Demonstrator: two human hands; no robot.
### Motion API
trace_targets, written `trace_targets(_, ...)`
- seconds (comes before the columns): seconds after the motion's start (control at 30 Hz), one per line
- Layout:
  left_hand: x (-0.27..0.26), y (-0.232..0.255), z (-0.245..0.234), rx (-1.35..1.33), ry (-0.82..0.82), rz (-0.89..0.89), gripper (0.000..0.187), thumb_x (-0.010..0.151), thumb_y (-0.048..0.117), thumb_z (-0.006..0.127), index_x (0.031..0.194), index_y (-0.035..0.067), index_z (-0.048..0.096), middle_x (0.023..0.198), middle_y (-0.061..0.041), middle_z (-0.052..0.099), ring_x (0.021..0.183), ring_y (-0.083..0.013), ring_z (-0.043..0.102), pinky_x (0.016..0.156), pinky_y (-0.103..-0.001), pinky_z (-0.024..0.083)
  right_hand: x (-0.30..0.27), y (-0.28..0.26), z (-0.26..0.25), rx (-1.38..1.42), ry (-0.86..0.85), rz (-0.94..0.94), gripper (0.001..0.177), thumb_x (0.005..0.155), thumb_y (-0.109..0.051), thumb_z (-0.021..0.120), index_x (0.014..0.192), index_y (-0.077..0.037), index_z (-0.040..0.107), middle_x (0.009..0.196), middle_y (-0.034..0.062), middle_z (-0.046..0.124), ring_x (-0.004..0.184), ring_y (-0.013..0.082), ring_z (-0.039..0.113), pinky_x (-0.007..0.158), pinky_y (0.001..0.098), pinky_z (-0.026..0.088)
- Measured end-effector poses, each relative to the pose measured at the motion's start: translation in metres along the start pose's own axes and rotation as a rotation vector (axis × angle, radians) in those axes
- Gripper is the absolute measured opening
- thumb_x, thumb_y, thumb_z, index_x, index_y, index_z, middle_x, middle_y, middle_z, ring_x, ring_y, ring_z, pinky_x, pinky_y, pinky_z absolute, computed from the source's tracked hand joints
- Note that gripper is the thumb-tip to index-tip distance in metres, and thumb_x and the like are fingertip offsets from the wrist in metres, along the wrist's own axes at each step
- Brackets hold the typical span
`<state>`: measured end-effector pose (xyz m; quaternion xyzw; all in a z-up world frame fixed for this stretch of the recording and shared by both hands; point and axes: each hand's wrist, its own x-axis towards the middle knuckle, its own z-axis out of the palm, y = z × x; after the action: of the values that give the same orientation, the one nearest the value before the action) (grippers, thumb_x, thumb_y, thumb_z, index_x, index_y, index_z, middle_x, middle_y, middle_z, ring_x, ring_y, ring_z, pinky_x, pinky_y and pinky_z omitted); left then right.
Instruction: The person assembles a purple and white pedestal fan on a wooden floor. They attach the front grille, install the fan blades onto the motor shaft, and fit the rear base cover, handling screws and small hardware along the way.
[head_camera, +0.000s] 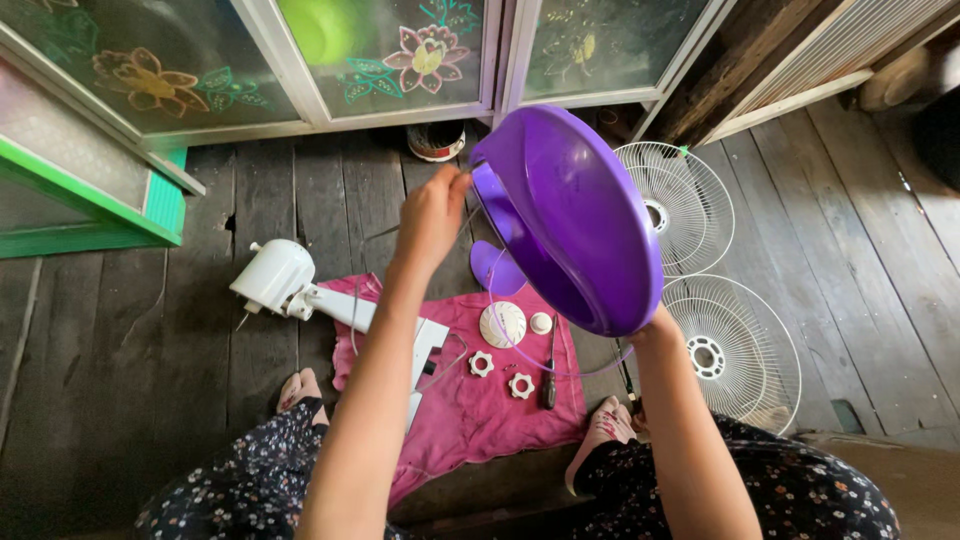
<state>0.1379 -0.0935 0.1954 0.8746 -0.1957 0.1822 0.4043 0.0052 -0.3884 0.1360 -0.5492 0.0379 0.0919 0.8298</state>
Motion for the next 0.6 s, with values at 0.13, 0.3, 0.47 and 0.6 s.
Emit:
trace_targets(0.13, -0.023, 0.002, -0.045, -0.239, -0.064, -0.117, 0.024, 0.107, 0.026, 0.057, 0.103, 0.007, 0.071, 0.064, -0.008, 0.056, 0.056, -0.0204, 0.054, 0.054, -0.037, 0.040, 0.003, 0.039, 0.001, 0.155, 0.098, 0.052, 0.035, 0.098, -0.015, 0.066, 0.130, 0.000, 0.064, 0.117, 0.0094, 0.071, 0.098, 0.0178, 0.070, 0.081, 0.0334, 0.058)
trace_targets(0.3, -0.046, 0.007, -0.113, -0.515, 0.041, -0.159, 0.025, 0.112, 0.026, 0.055, 0.106, 0.007, 0.071, 0.078, 0.008, 0.051, 0.069, -0.0027, 0.037, 0.059, -0.024, 0.032, 0.017, 0.071, -0.009, 0.301, 0.189, 0.059, 0.035, 0.099, -0.015, 0.065, 0.131, 0.000, 0.064, 0.119, 0.0103, 0.070, 0.100, 0.0194, 0.070, 0.084, 0.0353, 0.058)
trace_targets(0.47, -0.055, -0.004, -0.170, -0.832, 0.248, -0.279, 0.027, 0.113, 0.030, 0.054, 0.101, 0.009, 0.066, 0.068, 0.011, 0.033, 0.060, -0.0012, 0.025, 0.055, -0.023, 0.020, 0.018, 0.088, -0.027, 0.379, 0.228, 0.059, 0.035, 0.100, -0.016, 0.063, 0.131, 0.000, 0.063, 0.121, 0.0112, 0.070, 0.103, 0.0210, 0.070, 0.087, 0.0372, 0.058)
trace_targets(0.6, -0.051, -0.018, -0.198, -0.815, 0.322, -0.332, 0.026, 0.114, 0.030, 0.054, 0.102, 0.010, 0.066, 0.066, 0.010, 0.031, 0.058, -0.0017, 0.024, 0.055, -0.023, 0.022, 0.015, 0.103, -0.037, 0.424, 0.224, 0.092, 0.035, 0.101, -0.016, 0.062, 0.132, 0.000, 0.063, 0.123, 0.0120, 0.070, 0.105, 0.0223, 0.070, 0.089, 0.0387, 0.058)
